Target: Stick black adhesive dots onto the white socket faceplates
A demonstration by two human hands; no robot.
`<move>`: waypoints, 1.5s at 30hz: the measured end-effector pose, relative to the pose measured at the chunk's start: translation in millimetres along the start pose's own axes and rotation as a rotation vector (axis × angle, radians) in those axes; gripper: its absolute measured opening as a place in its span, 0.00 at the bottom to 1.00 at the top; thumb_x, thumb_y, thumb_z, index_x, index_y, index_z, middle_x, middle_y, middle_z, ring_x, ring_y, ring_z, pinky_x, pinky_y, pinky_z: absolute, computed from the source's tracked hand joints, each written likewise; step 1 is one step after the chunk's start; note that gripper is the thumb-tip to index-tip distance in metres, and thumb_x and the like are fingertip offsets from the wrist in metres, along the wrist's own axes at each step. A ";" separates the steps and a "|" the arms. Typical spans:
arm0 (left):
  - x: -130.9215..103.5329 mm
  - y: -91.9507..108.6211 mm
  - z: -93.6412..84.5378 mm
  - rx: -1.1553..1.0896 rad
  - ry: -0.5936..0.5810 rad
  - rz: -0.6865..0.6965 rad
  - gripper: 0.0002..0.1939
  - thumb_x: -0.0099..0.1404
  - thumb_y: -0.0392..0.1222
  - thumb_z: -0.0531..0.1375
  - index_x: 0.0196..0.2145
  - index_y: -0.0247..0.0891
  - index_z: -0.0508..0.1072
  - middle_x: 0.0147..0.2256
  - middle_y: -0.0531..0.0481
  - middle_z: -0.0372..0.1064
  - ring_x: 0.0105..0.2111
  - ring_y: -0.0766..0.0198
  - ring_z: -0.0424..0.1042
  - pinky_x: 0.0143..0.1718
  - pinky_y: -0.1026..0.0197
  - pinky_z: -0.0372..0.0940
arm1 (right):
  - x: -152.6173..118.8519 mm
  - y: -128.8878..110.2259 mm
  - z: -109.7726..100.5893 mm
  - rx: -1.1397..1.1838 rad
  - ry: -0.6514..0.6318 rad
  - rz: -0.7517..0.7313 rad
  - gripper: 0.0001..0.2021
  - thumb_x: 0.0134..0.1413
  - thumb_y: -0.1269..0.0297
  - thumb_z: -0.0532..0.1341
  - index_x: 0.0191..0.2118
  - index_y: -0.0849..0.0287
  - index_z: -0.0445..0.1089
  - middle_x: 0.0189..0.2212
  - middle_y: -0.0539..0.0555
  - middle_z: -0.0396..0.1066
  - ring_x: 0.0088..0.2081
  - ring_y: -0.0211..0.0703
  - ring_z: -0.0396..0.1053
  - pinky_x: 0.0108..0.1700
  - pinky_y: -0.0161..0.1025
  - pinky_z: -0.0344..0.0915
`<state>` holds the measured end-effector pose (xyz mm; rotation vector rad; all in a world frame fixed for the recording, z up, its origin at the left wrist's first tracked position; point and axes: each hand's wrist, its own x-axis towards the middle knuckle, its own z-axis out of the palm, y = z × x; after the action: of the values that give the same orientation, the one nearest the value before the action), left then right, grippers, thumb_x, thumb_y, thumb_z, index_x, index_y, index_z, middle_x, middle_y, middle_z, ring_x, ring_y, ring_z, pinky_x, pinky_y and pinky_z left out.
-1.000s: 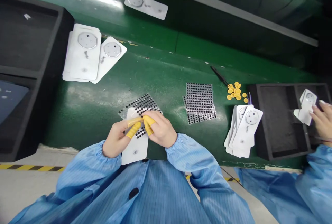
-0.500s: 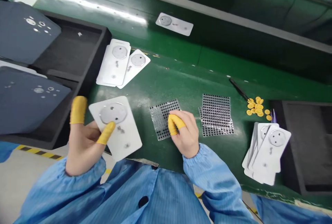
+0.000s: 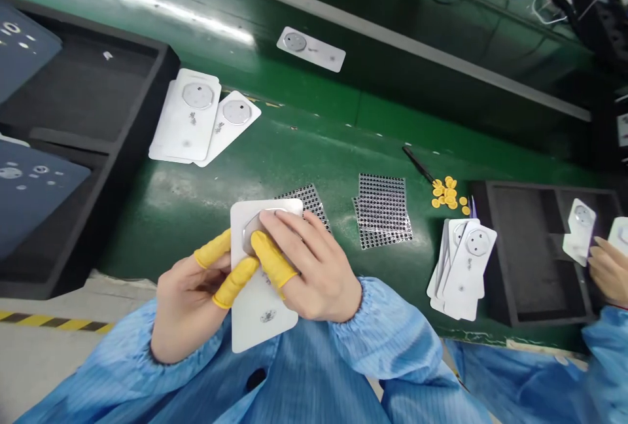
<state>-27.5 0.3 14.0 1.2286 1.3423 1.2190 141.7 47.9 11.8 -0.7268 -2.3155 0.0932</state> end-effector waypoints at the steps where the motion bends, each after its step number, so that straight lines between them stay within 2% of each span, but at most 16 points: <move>1: 0.1 0.3 0.7 -0.009 -0.013 0.008 0.12 0.55 0.30 0.66 0.35 0.44 0.79 0.27 0.59 0.75 0.23 0.72 0.71 0.26 0.75 0.68 | -1.1 0.4 0.7 0.014 0.005 0.000 0.10 0.60 0.68 0.55 0.42 0.67 0.71 0.50 0.69 0.71 0.58 0.56 0.64 0.53 0.56 0.71; 5: -0.4 1.9 3.1 -0.021 -0.012 0.033 0.09 0.55 0.31 0.66 0.34 0.42 0.78 0.24 0.58 0.73 0.21 0.72 0.69 0.24 0.74 0.67 | -2.2 1.8 0.9 0.081 0.019 -0.022 0.10 0.61 0.67 0.55 0.44 0.67 0.69 0.54 0.70 0.67 0.59 0.59 0.63 0.49 0.57 0.74; 11: 2.6 8.8 5.6 0.008 -0.006 0.015 0.05 0.54 0.35 0.67 0.31 0.42 0.78 0.19 0.58 0.70 0.19 0.70 0.68 0.20 0.73 0.65 | -1.5 4.7 -4.5 0.115 0.010 -0.054 0.10 0.59 0.68 0.57 0.41 0.70 0.70 0.55 0.74 0.65 0.59 0.62 0.62 0.50 0.58 0.74; 15: 2.2 8.2 7.0 0.010 0.018 -0.004 0.02 0.55 0.37 0.67 0.27 0.41 0.77 0.18 0.57 0.68 0.17 0.70 0.65 0.19 0.71 0.64 | -0.3 6.5 -6.8 0.132 0.023 -0.038 0.11 0.59 0.68 0.57 0.44 0.70 0.69 0.55 0.73 0.66 0.59 0.60 0.64 0.50 0.57 0.74; 18: 0.6 5.6 6.9 -0.003 0.010 -0.013 0.05 0.55 0.37 0.67 0.24 0.40 0.75 0.17 0.57 0.66 0.17 0.69 0.66 0.19 0.70 0.64 | -1.1 6.8 -7.8 0.107 0.016 -0.028 0.11 0.60 0.68 0.56 0.45 0.67 0.69 0.55 0.70 0.66 0.59 0.57 0.64 0.50 0.57 0.74; 21: 0.7 5.2 6.5 -0.011 -0.006 -0.004 0.03 0.55 0.35 0.67 0.28 0.41 0.77 0.18 0.58 0.67 0.18 0.70 0.67 0.21 0.71 0.65 | -1.6 4.7 -11.2 0.062 -0.025 -0.029 0.10 0.60 0.67 0.57 0.42 0.67 0.70 0.53 0.71 0.68 0.60 0.57 0.62 0.52 0.57 0.72; 24: 2.2 7.1 7.0 0.010 -0.011 0.041 0.07 0.55 0.34 0.67 0.33 0.42 0.77 0.20 0.57 0.70 0.20 0.70 0.69 0.21 0.72 0.66 | 1.9 1.1 -18.3 0.020 -0.103 -0.013 0.09 0.59 0.68 0.57 0.39 0.66 0.71 0.51 0.70 0.70 0.61 0.56 0.61 0.56 0.57 0.69; 29: 2.5 7.7 7.9 0.041 -0.019 0.052 0.06 0.56 0.35 0.67 0.33 0.41 0.78 0.20 0.56 0.71 0.19 0.68 0.69 0.21 0.70 0.67 | 12.5 1.1 -30.0 0.016 -0.219 -0.038 0.09 0.59 0.70 0.55 0.40 0.65 0.72 0.53 0.67 0.70 0.61 0.53 0.61 0.57 0.55 0.68; 35: 2.4 7.4 7.5 -0.019 -0.033 0.035 0.12 0.55 0.33 0.67 0.38 0.44 0.78 0.22 0.57 0.72 0.21 0.69 0.70 0.23 0.72 0.67 | 15.6 5.2 -34.8 0.022 -0.185 -0.052 0.08 0.59 0.70 0.56 0.39 0.65 0.71 0.51 0.68 0.70 0.60 0.53 0.62 0.56 0.55 0.69; 40: 2.9 8.6 8.9 -0.036 -0.042 0.014 0.10 0.55 0.33 0.66 0.35 0.44 0.79 0.20 0.59 0.69 0.19 0.71 0.68 0.21 0.72 0.65 | 18.0 4.9 -37.3 0.046 -0.234 -0.045 0.08 0.60 0.70 0.55 0.40 0.67 0.71 0.51 0.70 0.70 0.59 0.54 0.63 0.56 0.54 0.70; 45: -0.4 6.0 9.0 -0.054 -0.033 -0.031 0.07 0.58 0.32 0.63 0.32 0.43 0.79 0.18 0.58 0.66 0.20 0.69 0.69 0.22 0.71 0.67 | 18.7 7.6 -38.1 0.128 -0.198 0.003 0.08 0.61 0.69 0.56 0.41 0.65 0.70 0.51 0.68 0.71 0.59 0.51 0.64 0.55 0.54 0.71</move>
<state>-18.0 0.7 19.1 1.1803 1.2916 1.2005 158.6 59.1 49.9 -0.6827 -2.4690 0.3249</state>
